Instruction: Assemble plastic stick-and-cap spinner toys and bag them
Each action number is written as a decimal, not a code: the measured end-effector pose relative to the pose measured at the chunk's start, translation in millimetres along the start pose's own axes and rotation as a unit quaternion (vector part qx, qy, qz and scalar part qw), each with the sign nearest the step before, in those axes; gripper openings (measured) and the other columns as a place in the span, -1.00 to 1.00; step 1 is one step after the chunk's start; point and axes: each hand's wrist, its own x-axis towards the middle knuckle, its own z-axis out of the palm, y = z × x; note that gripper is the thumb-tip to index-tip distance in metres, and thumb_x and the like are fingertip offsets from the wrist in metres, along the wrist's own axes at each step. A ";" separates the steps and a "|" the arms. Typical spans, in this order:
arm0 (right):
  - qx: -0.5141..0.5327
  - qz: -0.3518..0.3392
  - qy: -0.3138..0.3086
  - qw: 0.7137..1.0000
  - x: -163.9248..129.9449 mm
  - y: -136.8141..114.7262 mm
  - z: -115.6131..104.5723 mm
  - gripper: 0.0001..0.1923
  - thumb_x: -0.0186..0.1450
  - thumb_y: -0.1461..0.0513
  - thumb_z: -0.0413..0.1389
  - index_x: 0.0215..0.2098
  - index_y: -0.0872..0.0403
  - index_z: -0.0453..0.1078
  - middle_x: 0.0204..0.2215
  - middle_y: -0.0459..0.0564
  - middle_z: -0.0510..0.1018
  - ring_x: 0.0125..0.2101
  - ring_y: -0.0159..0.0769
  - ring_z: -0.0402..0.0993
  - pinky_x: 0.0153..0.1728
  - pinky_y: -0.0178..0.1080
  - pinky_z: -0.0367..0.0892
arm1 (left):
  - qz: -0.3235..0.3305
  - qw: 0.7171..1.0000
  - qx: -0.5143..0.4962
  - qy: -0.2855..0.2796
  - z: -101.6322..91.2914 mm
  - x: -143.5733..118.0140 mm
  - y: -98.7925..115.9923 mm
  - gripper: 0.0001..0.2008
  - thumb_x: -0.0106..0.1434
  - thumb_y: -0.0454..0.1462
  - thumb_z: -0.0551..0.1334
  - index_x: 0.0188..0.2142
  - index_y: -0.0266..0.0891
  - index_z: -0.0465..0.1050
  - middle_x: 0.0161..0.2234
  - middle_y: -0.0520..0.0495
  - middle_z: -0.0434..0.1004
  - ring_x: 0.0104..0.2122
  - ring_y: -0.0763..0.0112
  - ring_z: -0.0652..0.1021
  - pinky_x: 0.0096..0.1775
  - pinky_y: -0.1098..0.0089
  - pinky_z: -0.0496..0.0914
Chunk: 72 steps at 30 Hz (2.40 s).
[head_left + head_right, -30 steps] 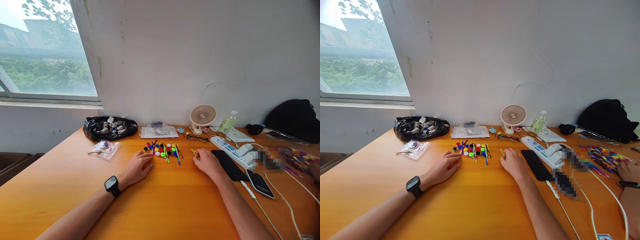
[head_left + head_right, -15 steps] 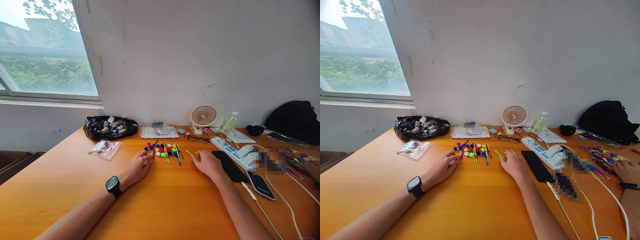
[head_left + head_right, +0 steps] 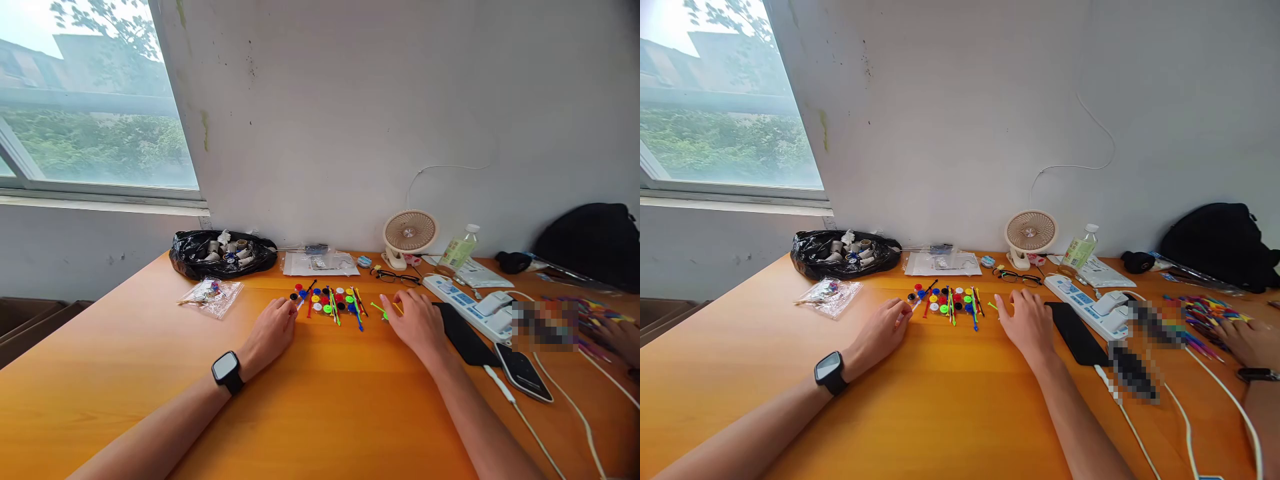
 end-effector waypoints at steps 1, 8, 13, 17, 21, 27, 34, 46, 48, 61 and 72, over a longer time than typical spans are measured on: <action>0.016 -0.008 0.017 1.000 0.2 -2.0 -1.0 -0.59 0.47 -0.07 0.03 -0.34 0.06 0.38 -0.29 0.10 0.55 -0.23 -0.02 0.45 -0.29 -0.12 0.18 | -0.005 1.000 0.004 0.006 -0.8 -0.3 0.9 -0.82 0.47 -0.33 0.05 -0.25 -0.19 0.39 -0.25 -0.15 0.51 -0.25 0.20 0.52 -0.19 0.27 0.39; 0.275 -0.146 0.019 0.950 -11.1 -39.0 -11.5 -0.80 0.51 0.13 0.02 -0.14 0.04 0.43 -0.19 0.09 0.57 -0.11 -0.05 0.46 -0.04 -0.07 0.33 | 0.033 0.998 -0.061 -0.006 -2.6 -6.7 16.6 -0.84 0.51 -0.29 0.05 -0.22 -0.17 0.35 -0.28 -0.09 0.51 -0.23 0.21 0.47 -0.19 0.28 0.36; 0.437 -0.236 -0.111 0.861 -32.9 -75.9 -16.5 -0.71 0.49 0.24 0.07 0.16 -0.07 0.37 0.02 0.03 0.53 0.02 -0.15 0.46 0.08 -0.10 0.35 | 0.101 0.983 -0.143 -0.059 0.8 -12.8 32.3 -0.83 0.52 -0.29 0.03 -0.16 -0.17 0.38 -0.23 -0.09 0.53 -0.17 0.25 0.44 -0.11 0.30 0.36; 0.486 -0.254 -0.163 0.820 -39.3 -85.5 -13.5 -0.86 0.51 0.26 0.05 -0.07 -0.03 0.46 -0.14 -0.02 0.53 -0.12 -0.24 0.48 -0.02 -0.19 0.37 | 0.105 0.976 -0.173 -0.075 1.8 -15.0 37.6 -0.81 0.53 -0.28 0.03 -0.16 -0.18 0.40 -0.20 -0.09 0.54 -0.15 0.27 0.44 -0.07 0.30 0.35; 0.470 -0.236 -0.179 0.831 -36.8 -79.8 -11.3 -0.87 0.52 0.27 0.03 -0.18 0.01 0.41 -0.24 -0.04 0.48 -0.22 -0.26 0.42 -0.14 -0.21 0.34 | 0.036 0.974 -0.213 -0.067 1.9 -13.1 36.0 -0.84 0.50 -0.16 0.12 -0.09 -0.18 0.40 -0.29 -0.02 0.51 -0.30 0.35 0.44 -0.23 0.37 0.32; 0.501 -0.185 -0.174 0.827 -34.1 -74.7 -14.7 -0.88 0.50 0.24 0.03 -0.22 0.02 0.35 -0.27 -0.05 0.45 -0.27 -0.28 0.39 -0.19 -0.23 0.32 | -0.099 0.955 -0.278 -0.042 7.5 -6.3 27.4 -0.53 0.45 0.06 0.12 -0.41 -0.25 0.42 -0.57 0.10 0.28 -0.56 0.50 0.25 -0.48 0.45 0.09; 0.543 -0.168 -0.228 0.791 -38.3 -84.5 -16.1 -0.85 0.47 0.21 0.09 -0.28 0.05 0.39 -0.35 -0.09 0.44 -0.33 -0.32 0.34 -0.27 -0.27 0.28 | -0.216 0.859 -0.453 -0.104 5.6 -4.8 32.2 -0.29 0.39 0.24 0.04 -0.20 -0.35 0.63 -0.51 -0.06 0.52 -0.52 0.38 0.51 -0.39 0.39 0.40; 0.518 -0.191 -0.184 0.813 -41.9 -88.6 -12.7 -0.86 0.50 0.20 0.06 -0.23 0.04 0.39 -0.29 -0.05 0.48 -0.27 -0.28 0.41 -0.21 -0.25 0.34 | -0.033 0.853 -0.495 -0.165 2.8 -11.9 48.1 -0.55 0.42 -0.05 0.25 0.17 -0.23 0.54 0.01 -0.19 0.65 0.02 0.12 0.58 0.09 0.21 0.46; 0.504 -0.203 -0.185 0.819 -42.0 -88.0 -13.7 -0.88 0.50 0.23 0.05 -0.21 0.03 0.39 -0.29 -0.05 0.48 -0.28 -0.28 0.41 -0.23 -0.25 0.33 | -0.020 0.874 -0.462 -0.150 2.7 -12.6 47.9 -0.59 0.44 -0.08 0.22 0.15 -0.23 0.55 -0.05 -0.18 0.66 -0.04 0.15 0.60 0.03 0.25 0.49; 0.465 -0.245 -0.178 0.832 -43.1 -87.8 -17.6 -0.86 0.52 0.24 0.01 -0.17 0.01 0.40 -0.26 -0.03 0.49 -0.28 -0.28 0.41 -0.23 -0.25 0.32 | 0.001 0.934 -0.339 -0.115 -1.8 -11.2 45.7 -0.73 0.43 -0.20 0.21 0.00 -0.19 0.64 -0.13 -0.15 0.71 -0.14 0.21 0.66 -0.02 0.26 0.52; 0.513 -0.205 -0.177 0.815 -42.3 -87.8 -15.6 -0.87 0.52 0.20 0.03 -0.19 0.01 0.38 -0.27 -0.04 0.45 -0.26 -0.27 0.41 -0.17 -0.21 0.36 | -0.038 0.865 -0.479 -0.144 -8.4 -8.3 47.1 -0.67 0.43 -0.09 0.25 0.05 -0.21 0.57 -0.01 -0.20 0.64 -0.04 0.18 0.60 0.06 0.20 0.47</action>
